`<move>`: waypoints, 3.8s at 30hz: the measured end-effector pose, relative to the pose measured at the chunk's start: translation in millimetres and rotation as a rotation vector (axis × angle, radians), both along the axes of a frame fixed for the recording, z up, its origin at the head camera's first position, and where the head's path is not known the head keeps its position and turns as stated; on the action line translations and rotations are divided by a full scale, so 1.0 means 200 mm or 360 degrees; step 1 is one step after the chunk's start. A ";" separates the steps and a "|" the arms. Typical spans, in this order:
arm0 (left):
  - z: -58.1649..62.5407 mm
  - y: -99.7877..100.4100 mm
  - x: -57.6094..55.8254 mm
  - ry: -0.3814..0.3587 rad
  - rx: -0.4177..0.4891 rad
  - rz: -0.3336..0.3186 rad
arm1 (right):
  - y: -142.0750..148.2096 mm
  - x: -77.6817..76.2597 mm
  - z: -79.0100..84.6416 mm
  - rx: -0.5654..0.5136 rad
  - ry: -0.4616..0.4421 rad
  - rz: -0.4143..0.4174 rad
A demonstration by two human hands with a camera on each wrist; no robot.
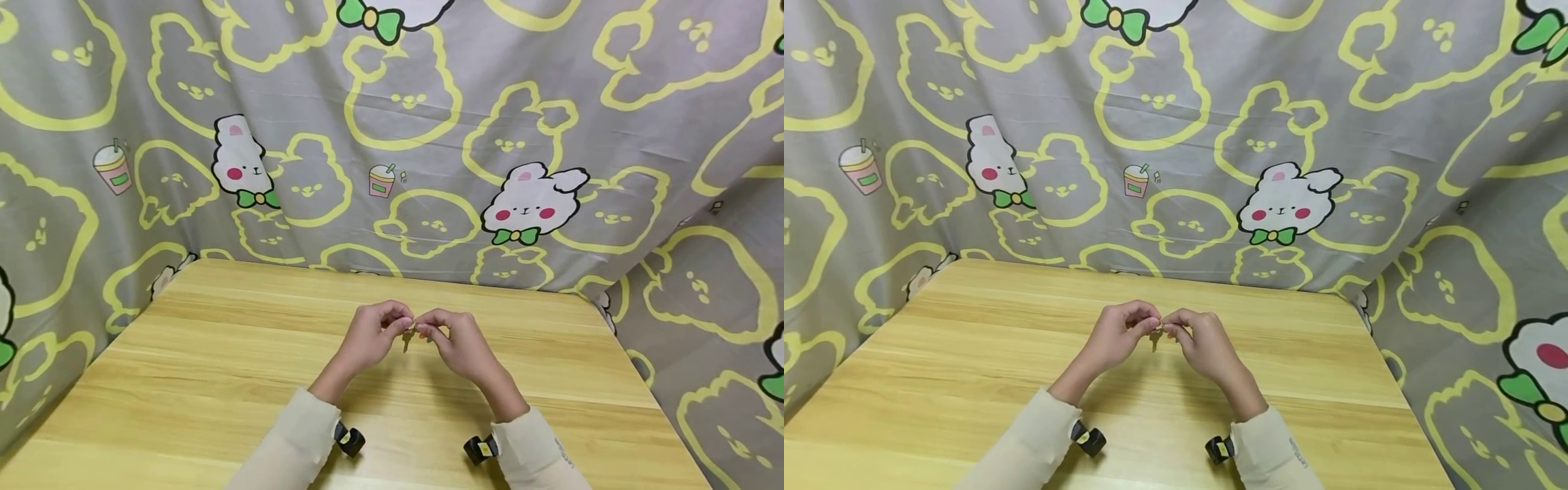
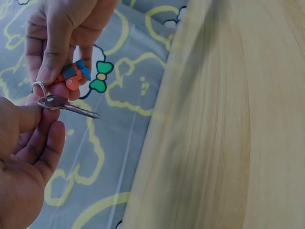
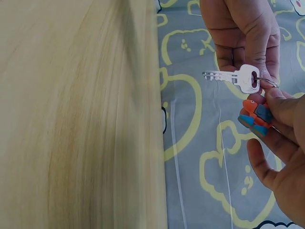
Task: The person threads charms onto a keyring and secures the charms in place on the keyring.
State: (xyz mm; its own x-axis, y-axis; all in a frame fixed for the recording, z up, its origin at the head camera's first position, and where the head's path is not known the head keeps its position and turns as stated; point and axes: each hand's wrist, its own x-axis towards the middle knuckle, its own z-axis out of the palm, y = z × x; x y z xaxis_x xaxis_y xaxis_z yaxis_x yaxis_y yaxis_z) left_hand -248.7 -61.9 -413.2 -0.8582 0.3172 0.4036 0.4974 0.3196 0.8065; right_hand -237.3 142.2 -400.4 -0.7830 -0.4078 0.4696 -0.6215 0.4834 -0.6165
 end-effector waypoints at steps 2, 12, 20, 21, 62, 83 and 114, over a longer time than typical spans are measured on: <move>0.00 0.00 0.00 0.0011 -0.0008 0.0011 | 0.00 0.00 0.00 -0.0002 -0.0004 0.0008; -0.03 0.01 0.01 0.0115 -0.0011 0.0068 | 0.00 0.00 0.00 0.0031 -0.0052 0.0026; -0.03 0.03 0.00 0.0219 -0.0004 0.0135 | 0.00 0.01 0.00 0.0034 -0.0086 0.0036; -0.03 0.03 0.00 0.0226 -0.0003 0.0143 | 0.00 0.01 0.00 0.0035 -0.0093 0.0041; -0.02 0.01 0.01 0.0657 -0.0082 0.0216 | -0.01 0.00 -0.03 0.0017 -0.0100 -0.0049; -0.01 0.00 0.00 0.0791 -0.0197 0.0125 | 0.01 -0.01 -0.04 -0.0053 -0.0074 0.0036; -0.03 -0.01 0.00 0.0806 -0.0289 0.0242 | -0.03 0.00 -0.05 -0.0017 -0.0058 -0.0013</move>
State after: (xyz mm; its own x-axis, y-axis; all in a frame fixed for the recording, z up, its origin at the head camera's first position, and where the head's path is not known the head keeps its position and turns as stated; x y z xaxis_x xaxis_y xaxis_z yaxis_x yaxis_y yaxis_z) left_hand -248.5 -62.9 -419.6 -0.6128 0.3076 0.7279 0.7458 0.5296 0.4041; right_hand -237.8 135.3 -410.4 -0.8028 -0.3967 0.4451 -0.5948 0.4816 -0.6437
